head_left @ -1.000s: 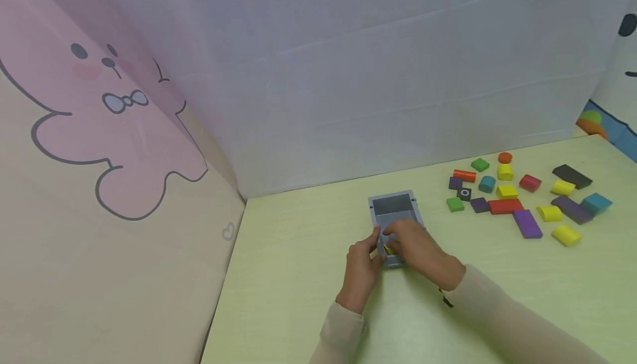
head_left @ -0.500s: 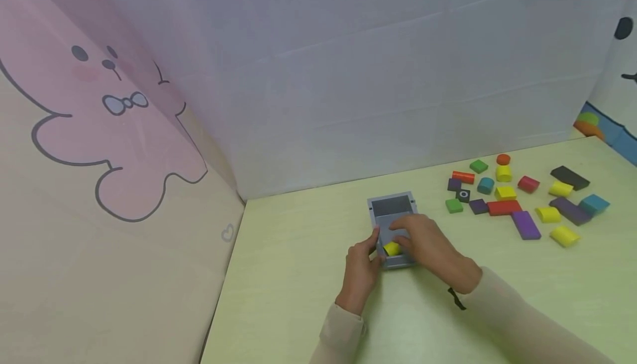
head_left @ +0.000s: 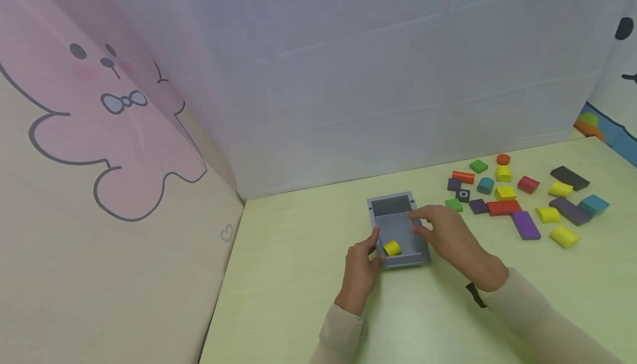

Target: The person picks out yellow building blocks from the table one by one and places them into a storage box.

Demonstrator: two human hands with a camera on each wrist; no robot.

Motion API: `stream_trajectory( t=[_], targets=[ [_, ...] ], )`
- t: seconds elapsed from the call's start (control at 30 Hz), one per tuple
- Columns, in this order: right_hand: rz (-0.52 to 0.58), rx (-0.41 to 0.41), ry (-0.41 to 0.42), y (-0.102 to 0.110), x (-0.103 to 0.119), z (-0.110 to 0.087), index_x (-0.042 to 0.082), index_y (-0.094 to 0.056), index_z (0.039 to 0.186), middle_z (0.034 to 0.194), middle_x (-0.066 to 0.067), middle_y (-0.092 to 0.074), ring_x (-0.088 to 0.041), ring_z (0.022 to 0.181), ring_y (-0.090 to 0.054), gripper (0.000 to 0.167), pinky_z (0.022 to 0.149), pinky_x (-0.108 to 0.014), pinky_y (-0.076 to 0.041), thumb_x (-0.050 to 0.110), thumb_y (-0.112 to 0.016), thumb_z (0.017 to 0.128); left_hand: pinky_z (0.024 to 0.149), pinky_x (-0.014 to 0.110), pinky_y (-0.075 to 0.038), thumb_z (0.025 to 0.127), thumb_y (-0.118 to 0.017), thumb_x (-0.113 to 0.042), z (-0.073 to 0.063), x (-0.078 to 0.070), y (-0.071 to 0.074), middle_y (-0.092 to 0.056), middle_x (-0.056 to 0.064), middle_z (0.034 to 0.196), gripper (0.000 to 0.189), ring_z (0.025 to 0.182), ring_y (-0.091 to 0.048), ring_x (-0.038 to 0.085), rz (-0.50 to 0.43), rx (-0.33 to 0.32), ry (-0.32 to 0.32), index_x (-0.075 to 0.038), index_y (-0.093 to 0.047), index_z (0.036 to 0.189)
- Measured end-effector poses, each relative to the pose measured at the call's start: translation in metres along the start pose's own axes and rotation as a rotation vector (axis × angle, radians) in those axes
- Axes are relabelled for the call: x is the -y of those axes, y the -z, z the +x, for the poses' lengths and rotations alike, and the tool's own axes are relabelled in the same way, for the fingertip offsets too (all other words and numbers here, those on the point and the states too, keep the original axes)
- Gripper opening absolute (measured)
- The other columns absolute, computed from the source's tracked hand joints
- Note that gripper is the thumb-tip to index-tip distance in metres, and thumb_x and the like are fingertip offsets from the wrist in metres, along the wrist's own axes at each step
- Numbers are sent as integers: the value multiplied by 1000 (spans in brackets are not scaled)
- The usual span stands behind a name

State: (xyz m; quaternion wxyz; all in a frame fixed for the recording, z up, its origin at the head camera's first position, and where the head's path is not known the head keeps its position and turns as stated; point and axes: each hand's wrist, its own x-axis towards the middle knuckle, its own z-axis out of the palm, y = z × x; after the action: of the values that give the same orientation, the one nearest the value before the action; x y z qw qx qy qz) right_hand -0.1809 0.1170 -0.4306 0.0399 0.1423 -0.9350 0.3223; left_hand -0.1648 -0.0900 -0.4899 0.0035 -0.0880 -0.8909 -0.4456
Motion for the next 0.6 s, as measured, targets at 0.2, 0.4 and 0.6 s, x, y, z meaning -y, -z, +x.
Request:
stream_trajectory(
  t=[0.2,0.4,0.6],
  targets=[
    [-1,-14,-39,8,-12,-4,-3,-75,122,122,-24,-74,-48,116,-67,33,97,-63,-55,3,-82,90,104,48,-55,90,-74,11,-1,-1,0,-69,21,134,67,127,-67,33,-16,-1,8,-5,-54,152],
    [-11,-43,-48,14,-24,-9,-3,-75,123,121,-25,-74,-48,112,-68,34,92,-61,-58,3,-82,90,105,48,-55,90,-74,10,-1,0,-1,-68,21,135,67,127,-67,33,-18,-2,13,-5,-54,153],
    [-27,-57,-74,21,-39,-13,-4,-74,123,121,-27,-73,-49,106,-69,35,88,-60,-59,3,-83,90,106,48,-54,91,-75,9,-1,-1,-1,-68,19,136,68,129,-65,32,-20,3,38,-7,-54,153]
  ],
)
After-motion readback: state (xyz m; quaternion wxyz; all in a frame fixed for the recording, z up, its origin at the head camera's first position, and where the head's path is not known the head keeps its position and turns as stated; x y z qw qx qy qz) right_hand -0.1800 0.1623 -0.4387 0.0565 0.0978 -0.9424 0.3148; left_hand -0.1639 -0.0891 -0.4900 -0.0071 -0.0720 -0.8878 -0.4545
